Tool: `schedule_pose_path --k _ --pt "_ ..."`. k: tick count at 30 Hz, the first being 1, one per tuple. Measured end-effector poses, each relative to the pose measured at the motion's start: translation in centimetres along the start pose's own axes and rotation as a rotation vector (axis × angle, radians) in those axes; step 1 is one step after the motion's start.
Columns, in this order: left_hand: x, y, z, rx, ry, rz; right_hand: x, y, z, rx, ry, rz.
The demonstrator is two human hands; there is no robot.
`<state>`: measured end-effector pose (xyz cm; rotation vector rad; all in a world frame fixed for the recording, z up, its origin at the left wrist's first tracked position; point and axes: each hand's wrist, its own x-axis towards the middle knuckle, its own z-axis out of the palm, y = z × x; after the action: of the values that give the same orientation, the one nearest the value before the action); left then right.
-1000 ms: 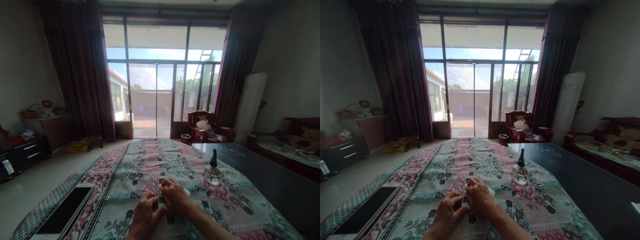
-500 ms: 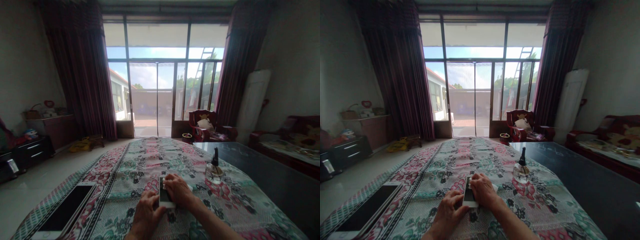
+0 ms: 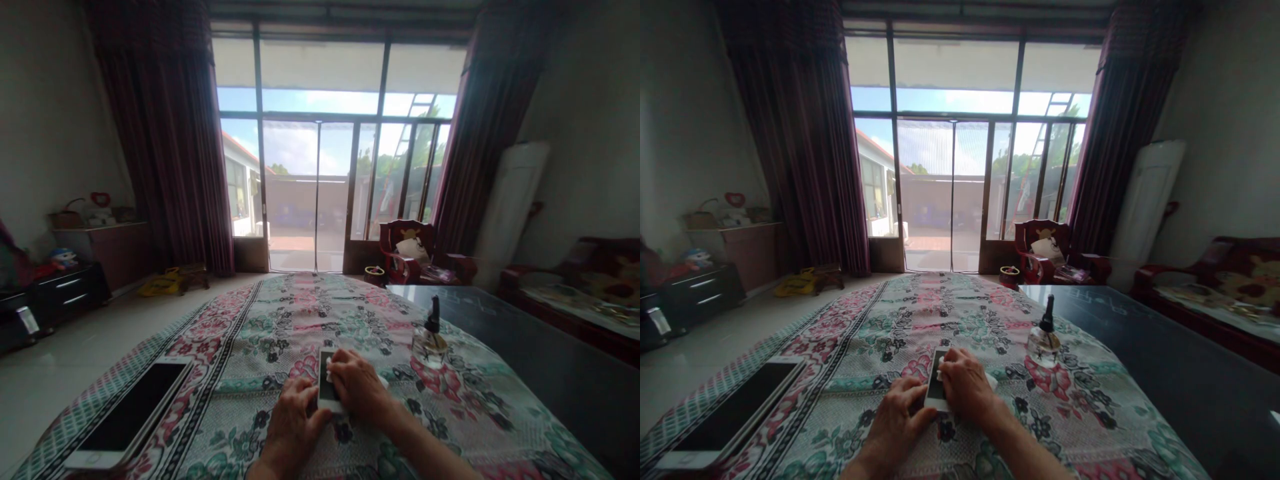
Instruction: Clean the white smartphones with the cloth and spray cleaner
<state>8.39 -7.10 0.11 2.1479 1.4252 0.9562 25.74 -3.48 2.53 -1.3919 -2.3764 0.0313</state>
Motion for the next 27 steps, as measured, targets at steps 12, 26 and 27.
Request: schedule_pose_path --k 12,26,27 --pt "0.1 -1.2 0.4 -0.001 0.045 0.018 -0.1 -0.3 0.3 0.054 0.000 -0.023" --pt "0.3 -0.9 -0.2 0.051 0.047 0.060 0.9 4.1 0.6 0.021 0.090 0.117" --pt "0.3 -1.0 -0.2 0.066 0.045 0.064 0.9 4.2 0.6 0.036 0.092 0.113"
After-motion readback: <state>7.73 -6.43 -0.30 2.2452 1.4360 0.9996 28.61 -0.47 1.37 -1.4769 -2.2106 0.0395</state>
